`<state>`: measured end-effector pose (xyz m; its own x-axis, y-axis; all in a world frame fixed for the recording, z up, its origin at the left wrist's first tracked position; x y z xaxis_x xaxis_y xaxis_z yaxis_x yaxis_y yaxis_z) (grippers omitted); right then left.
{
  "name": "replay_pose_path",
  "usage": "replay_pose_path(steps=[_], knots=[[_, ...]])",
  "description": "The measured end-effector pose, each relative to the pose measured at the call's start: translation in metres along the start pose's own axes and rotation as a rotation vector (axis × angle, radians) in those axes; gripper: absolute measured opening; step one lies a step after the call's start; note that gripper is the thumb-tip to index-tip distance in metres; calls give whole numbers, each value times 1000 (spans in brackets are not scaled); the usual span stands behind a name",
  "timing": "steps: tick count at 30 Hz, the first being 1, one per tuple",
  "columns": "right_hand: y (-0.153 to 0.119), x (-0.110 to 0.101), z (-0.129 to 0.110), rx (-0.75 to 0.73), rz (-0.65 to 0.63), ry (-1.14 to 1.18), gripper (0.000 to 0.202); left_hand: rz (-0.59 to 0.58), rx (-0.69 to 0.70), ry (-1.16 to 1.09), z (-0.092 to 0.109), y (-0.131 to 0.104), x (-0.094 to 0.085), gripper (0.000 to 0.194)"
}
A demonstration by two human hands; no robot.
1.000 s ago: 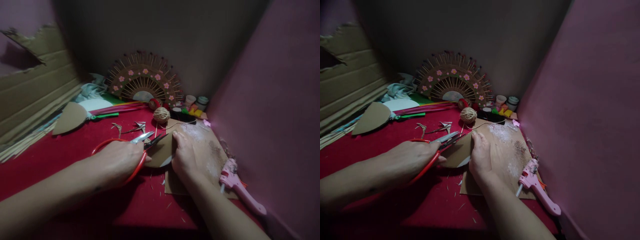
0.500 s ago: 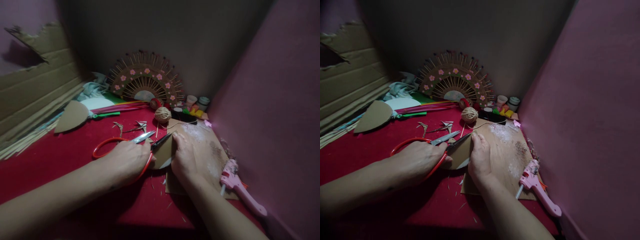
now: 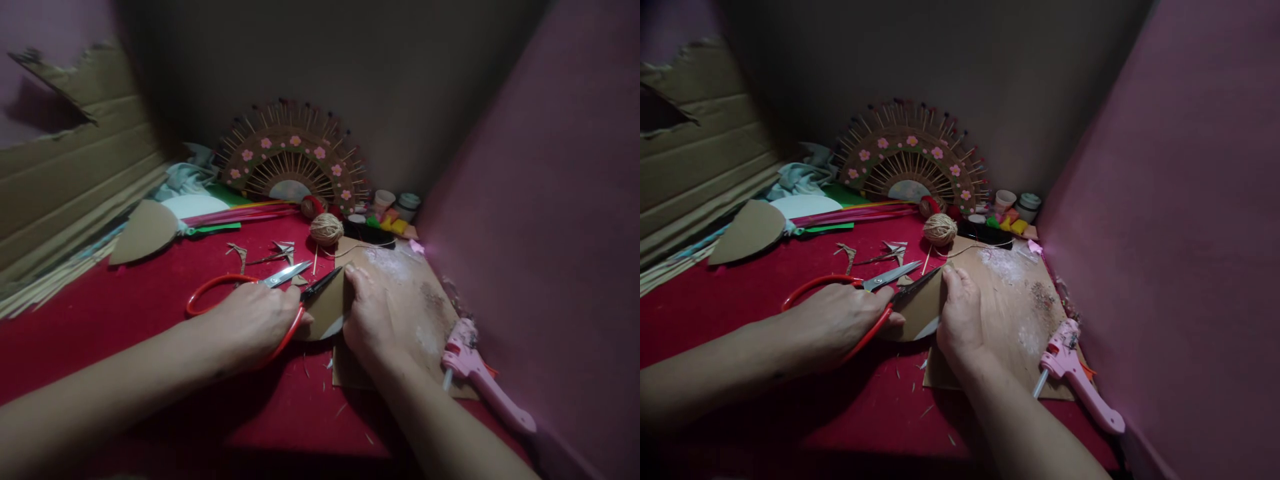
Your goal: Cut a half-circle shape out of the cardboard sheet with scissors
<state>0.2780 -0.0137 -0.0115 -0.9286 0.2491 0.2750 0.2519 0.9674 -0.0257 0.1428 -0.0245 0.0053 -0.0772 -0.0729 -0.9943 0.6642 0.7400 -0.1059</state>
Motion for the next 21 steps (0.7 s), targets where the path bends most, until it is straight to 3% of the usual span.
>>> replay_pose_path(steps=[8, 16, 21], knots=[[-1, -1, 2, 29, -10, -32, 19, -75, -27, 9, -2, 5, -1, 55], [7, -2, 18, 84, 22, 126, 15, -3, -15, -33, -1, 5, -2, 46], [18, -4, 34, 167, 4, 254, 12, 70, -124, -214, -22, 11, -13, 41]])
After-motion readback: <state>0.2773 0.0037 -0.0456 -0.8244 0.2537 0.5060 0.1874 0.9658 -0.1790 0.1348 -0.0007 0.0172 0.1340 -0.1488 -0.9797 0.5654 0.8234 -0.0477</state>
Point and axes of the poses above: each hand's wrist, its own y-axis towards the middle knuckle, its own x-axis out of the palm, z = x × y, the point moved 7 cm from there along y, towards the middle knuckle, and after that the axes turned 6 degrees about x, right-handed, at the moved point
